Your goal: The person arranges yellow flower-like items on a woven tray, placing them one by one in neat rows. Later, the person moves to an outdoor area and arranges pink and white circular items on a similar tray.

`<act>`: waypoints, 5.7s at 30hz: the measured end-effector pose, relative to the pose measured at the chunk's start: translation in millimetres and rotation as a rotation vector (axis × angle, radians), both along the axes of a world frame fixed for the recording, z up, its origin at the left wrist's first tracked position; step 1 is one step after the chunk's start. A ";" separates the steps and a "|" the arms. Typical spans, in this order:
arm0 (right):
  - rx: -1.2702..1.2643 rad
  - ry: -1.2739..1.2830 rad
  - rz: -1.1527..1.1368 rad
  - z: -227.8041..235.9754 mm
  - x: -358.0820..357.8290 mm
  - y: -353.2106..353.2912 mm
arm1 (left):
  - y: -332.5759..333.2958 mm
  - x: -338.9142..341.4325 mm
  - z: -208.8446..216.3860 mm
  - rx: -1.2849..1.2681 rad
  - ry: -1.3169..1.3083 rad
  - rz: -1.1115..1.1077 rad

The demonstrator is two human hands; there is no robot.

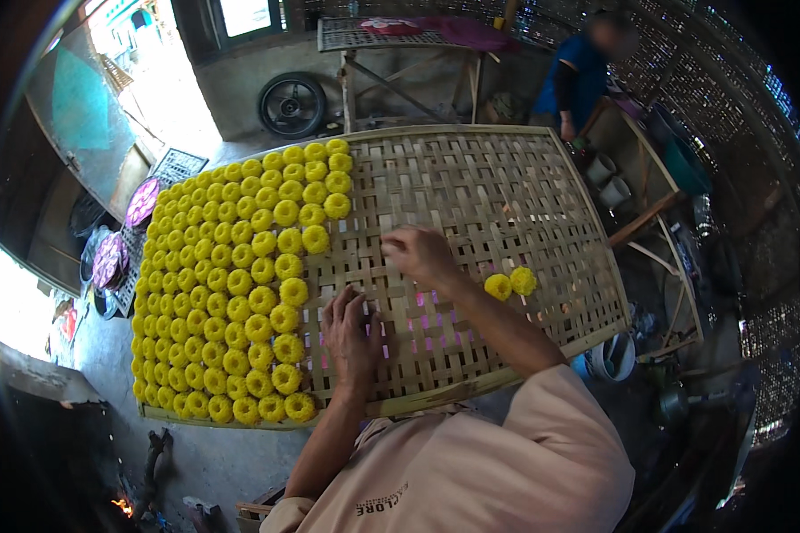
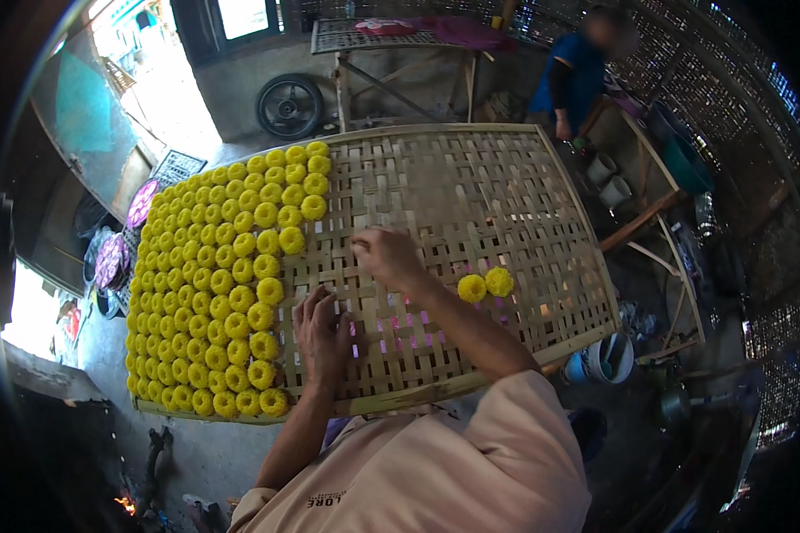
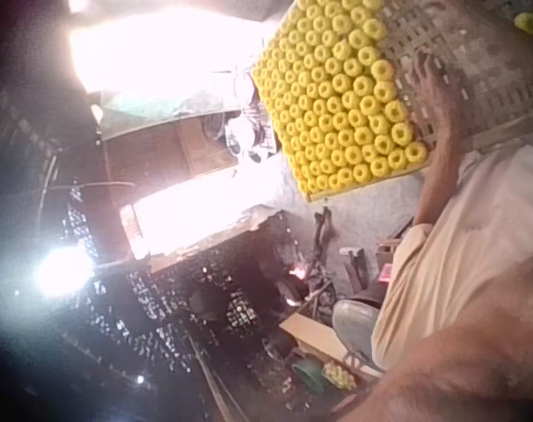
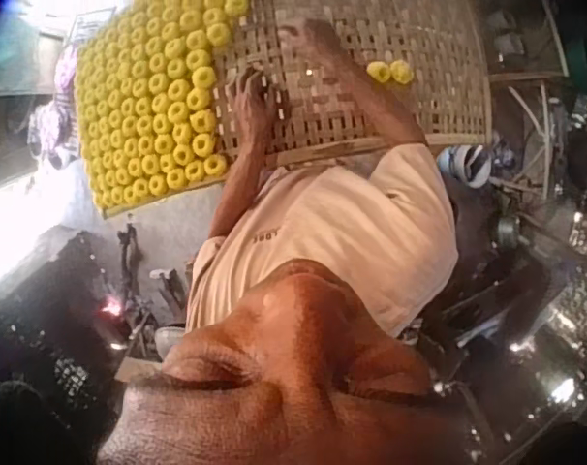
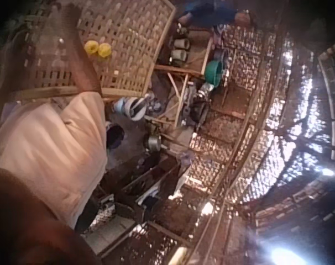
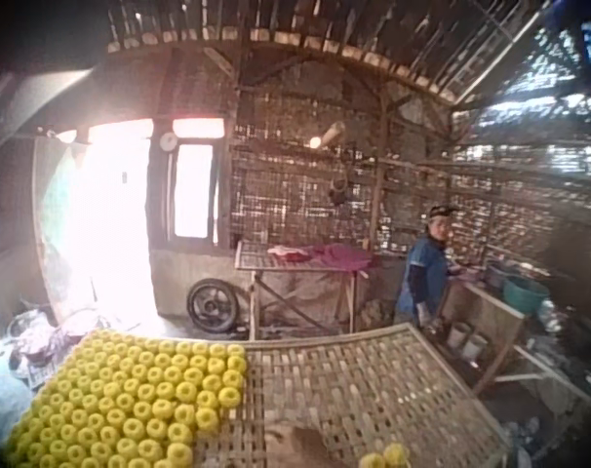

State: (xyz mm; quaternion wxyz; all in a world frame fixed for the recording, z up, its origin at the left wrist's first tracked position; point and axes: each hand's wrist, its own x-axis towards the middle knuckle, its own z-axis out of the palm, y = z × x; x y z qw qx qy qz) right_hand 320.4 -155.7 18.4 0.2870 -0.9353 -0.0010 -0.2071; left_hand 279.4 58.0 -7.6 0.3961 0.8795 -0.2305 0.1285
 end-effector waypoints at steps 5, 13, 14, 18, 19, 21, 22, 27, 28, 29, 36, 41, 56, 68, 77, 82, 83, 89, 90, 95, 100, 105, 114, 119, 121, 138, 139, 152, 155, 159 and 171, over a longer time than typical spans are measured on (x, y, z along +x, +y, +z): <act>-0.384 0.364 -0.132 23.0 -111.1 -86.2 | 4.0 -0.9 -0.3 0.008 0.004 0.006; -0.362 0.768 -0.067 55.4 -135.9 -91.4 | 6.5 -2.6 -1.7 0.035 0.050 0.002; -0.362 0.816 -0.070 58.9 -135.6 -93.8 | 6.0 -2.4 -1.0 0.029 0.083 -0.011; -0.358 0.721 -0.008 53.7 -116.2 -101.0 | 5.3 -2.4 -2.3 0.030 0.084 -0.006; -0.258 0.650 -0.001 55.9 -102.5 -96.3 | 5.7 -1.7 -3.2 0.024 0.085 -0.003; 0.032 0.488 0.063 56.8 -71.2 -80.7 | 6.4 -0.8 -4.2 0.014 0.085 -0.004; 0.222 0.394 0.117 46.6 -50.6 -72.3 | 6.6 -0.7 -5.1 0.014 0.075 0.002; 0.464 0.203 -0.006 -8.7 59.3 -3.4 | 4.6 -1.2 -3.9 0.007 0.034 0.003; 0.502 0.207 -0.025 -11.1 73.4 11.3 | 5.2 -1.5 -2.2 0.008 0.034 0.009; 0.433 0.206 -0.056 -15.4 85.6 21.5 | 5.6 -2.4 -0.5 0.010 0.034 0.013; 0.129 0.087 -0.057 -21.8 96.3 38.5 | 3.9 -1.9 -6.3 -0.005 0.050 0.004; 0.047 -0.203 -0.133 -3.1 49.8 28.5 | 3.1 -3.8 4.0 -0.016 0.035 -0.014; -0.251 0.450 -0.492 25.1 -189.3 -86.5 | 3.1 -1.4 0.6 -0.008 0.017 0.009; 0.701 0.389 0.305 -5.0 5.6 48.8 | 36.0 -23.6 37.2 -0.290 0.244 -0.044; 0.067 -0.032 0.184 -20.5 47.0 111.7 | 117.4 -59.2 84.6 -0.448 0.286 0.007; -0.125 -0.002 0.114 -19.3 37.3 121.6 | 161.5 -55.9 88.4 -0.441 0.245 0.051; -0.108 0.035 0.094 -16.4 34.8 123.1 | 168.5 -54.3 90.5 -0.458 0.248 0.051; 0.295 0.107 -0.016 -23.8 20.6 122.5 | 206.6 -44.1 99.9 -0.459 0.187 -0.029; 0.369 0.117 -0.065 -20.9 13.0 127.9 | 216.0 -44.2 99.1 -0.467 0.197 -0.028; -0.109 0.072 -0.254 -17.6 -35.7 143.4 | 260.7 -43.2 96.5 -0.505 0.160 0.055; -0.317 0.165 -0.296 -47.6 -67.1 138.5 | 278.6 -38.8 97.9 -0.618 0.164 0.182; -0.334 0.225 -0.285 -47.4 -67.9 140.9 | 279.5 -41.7 90.6 -0.707 0.080 0.197; -0.212 0.248 -0.223 -20.4 -60.3 129.6 | 266.4 -53.6 97.7 -0.870 0.116 0.324; 0.376 0.232 -0.174 3.4 -39.7 131.2 | 264.1 -50.8 108.4 -1.008 -0.080 0.360; 0.442 0.172 -0.097 14.3 -31.7 144.8 | 271.7 -48.6 103.2 -0.916 -0.170 0.379; 0.337 0.243 0.540 104.7 30.9 452.0 | 478.1 31.2 119.0 -1.353 -0.342 0.377; 0.277 0.282 0.690 98.2 71.2 466.9 | 498.6 26.1 117.6 -1.359 -0.430 0.499; 0.458 0.289 0.693 65.1 113.3 493.0 | 608.8 43.7 88.0 -0.929 -0.496 1.179; 0.427 0.257 0.660 80.4 105.0 509.5 | 624.2 54.7 81.4 -1.021 -0.425 1.313; 0.418 0.196 0.543 93.8 91.6 524.1 | 686.9 92.3 36.5 -1.080 -0.393 1.232; 0.418 0.175 0.213 89.1 102.4 691.0 | 855.8 188.0 -138.1 -0.192 0.564 0.814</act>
